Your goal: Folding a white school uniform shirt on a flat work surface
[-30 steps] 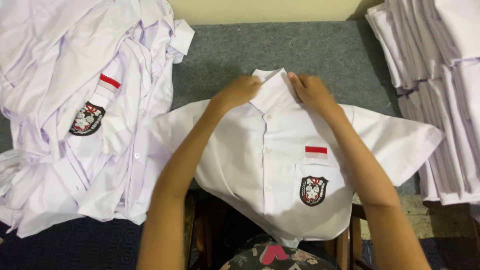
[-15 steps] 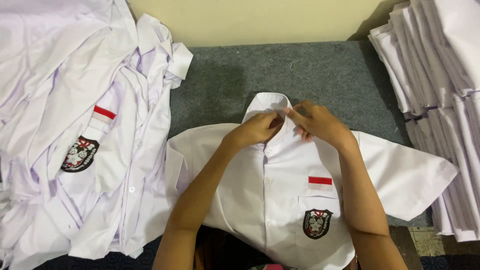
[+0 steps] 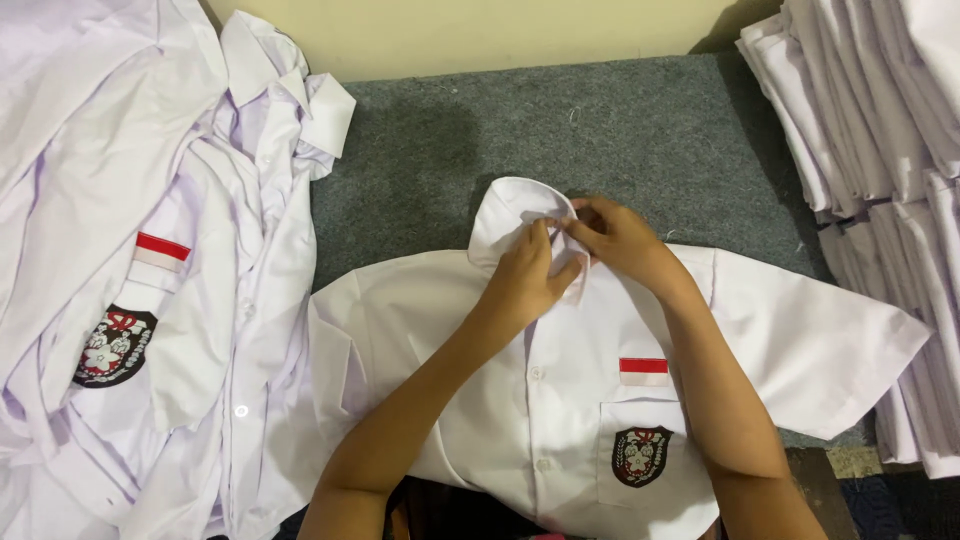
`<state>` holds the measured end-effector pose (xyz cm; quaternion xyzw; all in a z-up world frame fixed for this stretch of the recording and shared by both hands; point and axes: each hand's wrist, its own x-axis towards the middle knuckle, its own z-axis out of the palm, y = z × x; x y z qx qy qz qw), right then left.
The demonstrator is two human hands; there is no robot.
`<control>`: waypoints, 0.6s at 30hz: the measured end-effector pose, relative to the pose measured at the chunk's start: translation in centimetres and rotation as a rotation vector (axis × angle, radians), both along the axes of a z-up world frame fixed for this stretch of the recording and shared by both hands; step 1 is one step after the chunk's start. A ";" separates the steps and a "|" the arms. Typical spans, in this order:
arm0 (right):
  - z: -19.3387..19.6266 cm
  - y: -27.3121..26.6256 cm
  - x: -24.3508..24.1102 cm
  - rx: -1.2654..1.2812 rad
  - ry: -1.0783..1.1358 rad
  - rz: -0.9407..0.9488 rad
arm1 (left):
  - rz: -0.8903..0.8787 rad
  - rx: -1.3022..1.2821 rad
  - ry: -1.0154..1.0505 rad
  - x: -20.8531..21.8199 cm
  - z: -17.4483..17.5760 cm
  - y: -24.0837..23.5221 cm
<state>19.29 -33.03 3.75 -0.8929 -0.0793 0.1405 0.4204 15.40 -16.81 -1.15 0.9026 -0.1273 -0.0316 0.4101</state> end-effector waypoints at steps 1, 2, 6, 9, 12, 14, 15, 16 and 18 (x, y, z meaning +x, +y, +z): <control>-0.4 -0.2 0.2 -0.020 -0.036 -0.016 | 0.005 0.013 -0.093 0.0 -0.7 0.0; -0.9 -0.4 0.3 -0.039 -0.073 -0.032 | 0.009 0.027 -0.185 0.1 -1.4 0.0; -2.9 -0.4 1.2 0.244 0.084 -0.138 | 0.023 0.034 -0.225 0.2 -1.5 -0.2; -1.7 -0.1 0.5 0.020 -0.104 -0.138 | -0.008 0.054 -0.226 -0.4 -0.7 -0.4; -5.0 -1.5 1.9 0.007 -0.235 -0.188 | 0.050 0.150 -0.292 -0.3 1.1 -0.4; -6.5 -2.2 2.6 0.150 -0.208 -0.202 | 0.202 0.178 -0.591 0.1 3.2 -0.1; -5.0 -1.1 1.9 0.149 -0.209 -0.205 | 0.199 0.177 -0.592 0.5 3.0 0.2; -3.4 0.1 1.2 0.361 -0.117 -0.228 | 0.217 0.122 -0.528 0.9 2.8 0.6; -1.8 1.1 0.6 0.572 -0.022 -0.244 | 0.239 0.070 -0.462 1.5 3.1 1.6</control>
